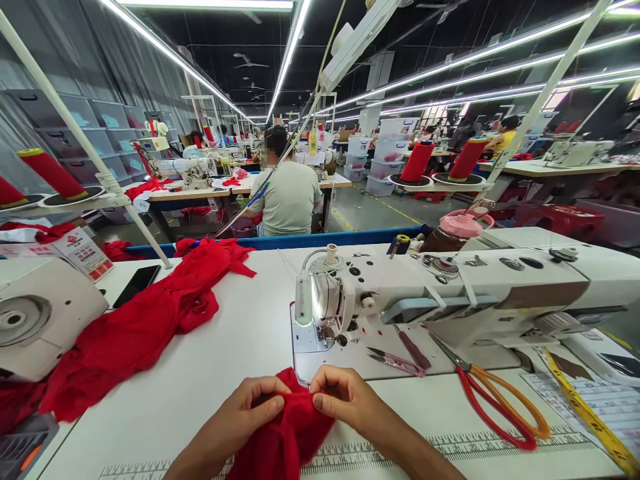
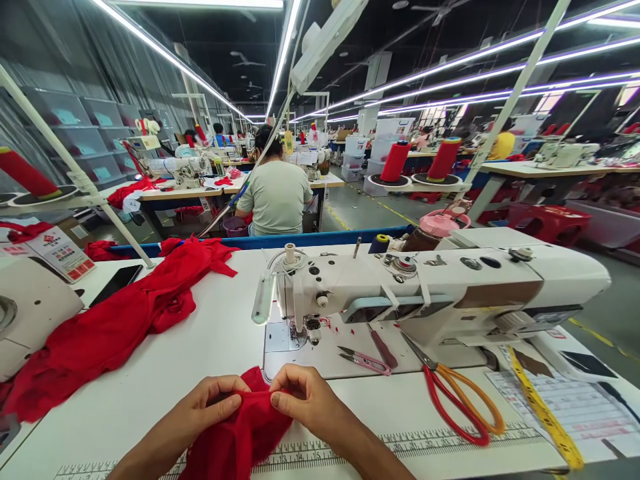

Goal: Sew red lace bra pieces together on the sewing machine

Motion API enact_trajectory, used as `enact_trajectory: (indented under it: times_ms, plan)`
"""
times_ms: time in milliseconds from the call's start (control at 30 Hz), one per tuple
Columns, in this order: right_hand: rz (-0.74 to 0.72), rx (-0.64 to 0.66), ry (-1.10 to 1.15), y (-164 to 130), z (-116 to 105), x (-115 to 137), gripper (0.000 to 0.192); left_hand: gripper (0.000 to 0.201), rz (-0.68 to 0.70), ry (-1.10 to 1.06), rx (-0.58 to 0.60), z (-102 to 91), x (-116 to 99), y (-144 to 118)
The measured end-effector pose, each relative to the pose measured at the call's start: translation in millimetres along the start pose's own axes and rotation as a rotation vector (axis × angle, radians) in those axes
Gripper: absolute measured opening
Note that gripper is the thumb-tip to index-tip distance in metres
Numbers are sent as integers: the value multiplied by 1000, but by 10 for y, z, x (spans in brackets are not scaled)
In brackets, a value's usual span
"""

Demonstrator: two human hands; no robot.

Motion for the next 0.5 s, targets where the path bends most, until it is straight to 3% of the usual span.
enact_trajectory:
  times_ms: [233, 367, 433, 500]
  plan:
    - [-45, -9, -101, 5, 11, 43, 19, 40, -24, 48, -51, 54, -53, 22]
    - [-301, -239, -344, -116, -12, 103, 16, 41, -60, -246, -173, -19, -70, -13]
    - [-339, -232, -367, -180, 80, 21, 21, 41, -71, -358, -210, -41, -64, -39]
    - [-295, -130, -288, -196, 240, -139, 29, 40, -69, -438, -233, -36, -47, -55]
Point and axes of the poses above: each hand's wrist, its own y-axis towards the middle knuckle, its own z-axis out of the palm, x = y × z, the point moved 5 cm from there along y, towards the middle knuckle, and after that the axes turned 14 degrees about y, right-handed, at the moved point
